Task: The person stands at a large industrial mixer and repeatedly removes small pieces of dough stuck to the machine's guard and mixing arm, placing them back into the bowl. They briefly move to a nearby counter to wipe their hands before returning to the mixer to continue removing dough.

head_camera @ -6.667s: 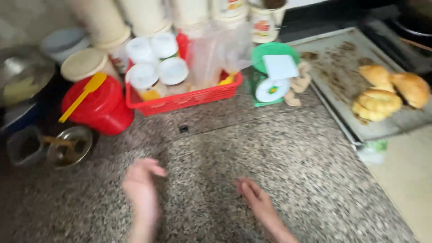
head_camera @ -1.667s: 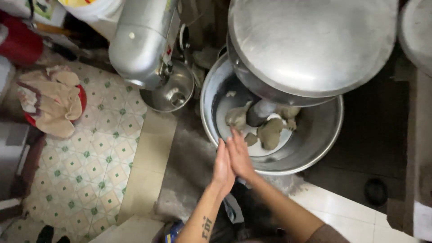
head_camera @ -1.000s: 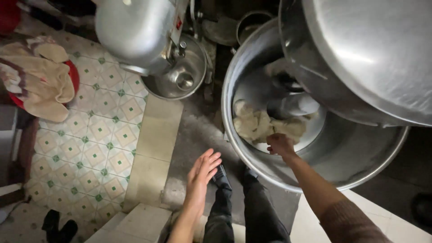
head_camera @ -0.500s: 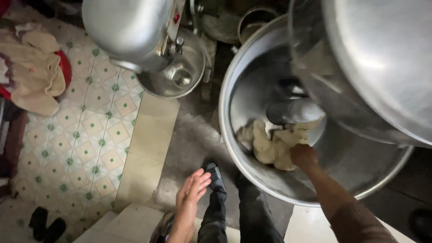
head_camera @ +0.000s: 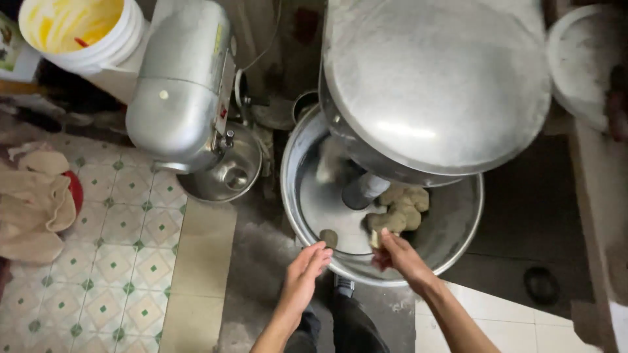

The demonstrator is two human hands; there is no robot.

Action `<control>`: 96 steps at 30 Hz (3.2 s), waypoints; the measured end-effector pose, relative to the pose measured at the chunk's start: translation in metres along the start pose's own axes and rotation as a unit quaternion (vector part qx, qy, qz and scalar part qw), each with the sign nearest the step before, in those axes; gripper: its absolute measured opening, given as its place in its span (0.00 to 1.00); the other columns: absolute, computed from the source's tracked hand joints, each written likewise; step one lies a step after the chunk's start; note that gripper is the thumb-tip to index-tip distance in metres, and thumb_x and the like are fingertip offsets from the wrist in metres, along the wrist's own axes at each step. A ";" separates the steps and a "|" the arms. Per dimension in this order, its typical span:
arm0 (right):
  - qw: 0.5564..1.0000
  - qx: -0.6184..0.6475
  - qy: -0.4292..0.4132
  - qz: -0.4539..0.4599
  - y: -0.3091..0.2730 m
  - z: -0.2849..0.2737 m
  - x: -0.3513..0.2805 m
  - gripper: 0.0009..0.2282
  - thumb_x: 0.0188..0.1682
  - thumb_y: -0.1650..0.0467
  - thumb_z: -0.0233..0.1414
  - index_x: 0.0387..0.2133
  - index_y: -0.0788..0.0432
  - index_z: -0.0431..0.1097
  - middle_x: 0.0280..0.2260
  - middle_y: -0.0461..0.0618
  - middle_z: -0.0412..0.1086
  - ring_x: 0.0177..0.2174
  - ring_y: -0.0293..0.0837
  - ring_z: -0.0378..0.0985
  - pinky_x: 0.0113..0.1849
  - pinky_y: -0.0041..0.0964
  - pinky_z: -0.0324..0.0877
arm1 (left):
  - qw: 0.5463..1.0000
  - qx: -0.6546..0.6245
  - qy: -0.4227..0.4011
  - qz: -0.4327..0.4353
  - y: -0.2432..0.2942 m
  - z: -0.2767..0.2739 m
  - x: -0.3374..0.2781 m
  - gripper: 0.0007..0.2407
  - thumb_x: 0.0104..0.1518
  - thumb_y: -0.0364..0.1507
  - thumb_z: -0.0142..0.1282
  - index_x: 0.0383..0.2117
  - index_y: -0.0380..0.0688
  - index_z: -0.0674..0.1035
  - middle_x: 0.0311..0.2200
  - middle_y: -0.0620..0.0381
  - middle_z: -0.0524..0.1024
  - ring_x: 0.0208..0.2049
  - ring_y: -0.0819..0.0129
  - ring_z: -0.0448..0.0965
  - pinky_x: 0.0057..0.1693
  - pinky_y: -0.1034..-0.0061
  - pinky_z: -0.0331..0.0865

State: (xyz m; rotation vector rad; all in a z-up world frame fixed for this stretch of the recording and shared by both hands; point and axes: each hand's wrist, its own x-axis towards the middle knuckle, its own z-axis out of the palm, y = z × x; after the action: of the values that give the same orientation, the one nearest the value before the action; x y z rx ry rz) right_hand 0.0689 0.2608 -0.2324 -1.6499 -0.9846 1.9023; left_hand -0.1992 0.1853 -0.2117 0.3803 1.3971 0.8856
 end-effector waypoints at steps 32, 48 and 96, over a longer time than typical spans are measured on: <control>0.967 -0.048 -0.102 -0.228 -0.070 0.009 -0.163 0.13 0.64 0.66 0.56 0.29 0.58 0.73 0.25 0.47 0.73 0.27 0.39 0.73 0.34 0.36 0.69 | 0.861 0.260 -0.069 0.431 0.044 0.082 -0.060 0.07 0.67 0.31 0.62 0.41 0.44 0.90 0.36 0.59 0.90 0.37 0.69 0.87 0.46 0.73 0.79; 0.969 0.152 0.083 -0.174 -0.070 -0.052 -0.184 0.15 0.61 0.62 0.57 0.41 0.66 0.80 0.30 0.62 0.79 0.32 0.47 0.81 0.44 0.41 0.77 | 0.751 0.338 0.092 0.560 0.160 0.146 -0.039 0.09 0.62 0.33 0.70 0.38 0.51 0.78 0.29 0.59 0.77 0.31 0.56 0.80 0.42 0.58 0.71; 0.954 0.137 0.217 -0.154 -0.081 0.019 -0.132 0.12 0.63 0.70 0.57 0.50 0.69 0.84 0.33 0.59 0.84 0.32 0.45 0.85 0.40 0.36 0.79 | 0.757 0.421 -0.092 0.491 0.111 0.075 0.022 0.09 0.73 0.37 0.61 0.35 0.50 0.87 0.28 0.55 0.81 0.34 0.49 0.88 0.43 0.58 0.81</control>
State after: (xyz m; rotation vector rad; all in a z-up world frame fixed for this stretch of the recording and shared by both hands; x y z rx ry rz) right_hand 0.0667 0.2142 -0.0838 -1.5495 -0.7101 1.3256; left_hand -0.1644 0.2918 -0.1346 1.9836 1.3029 0.9191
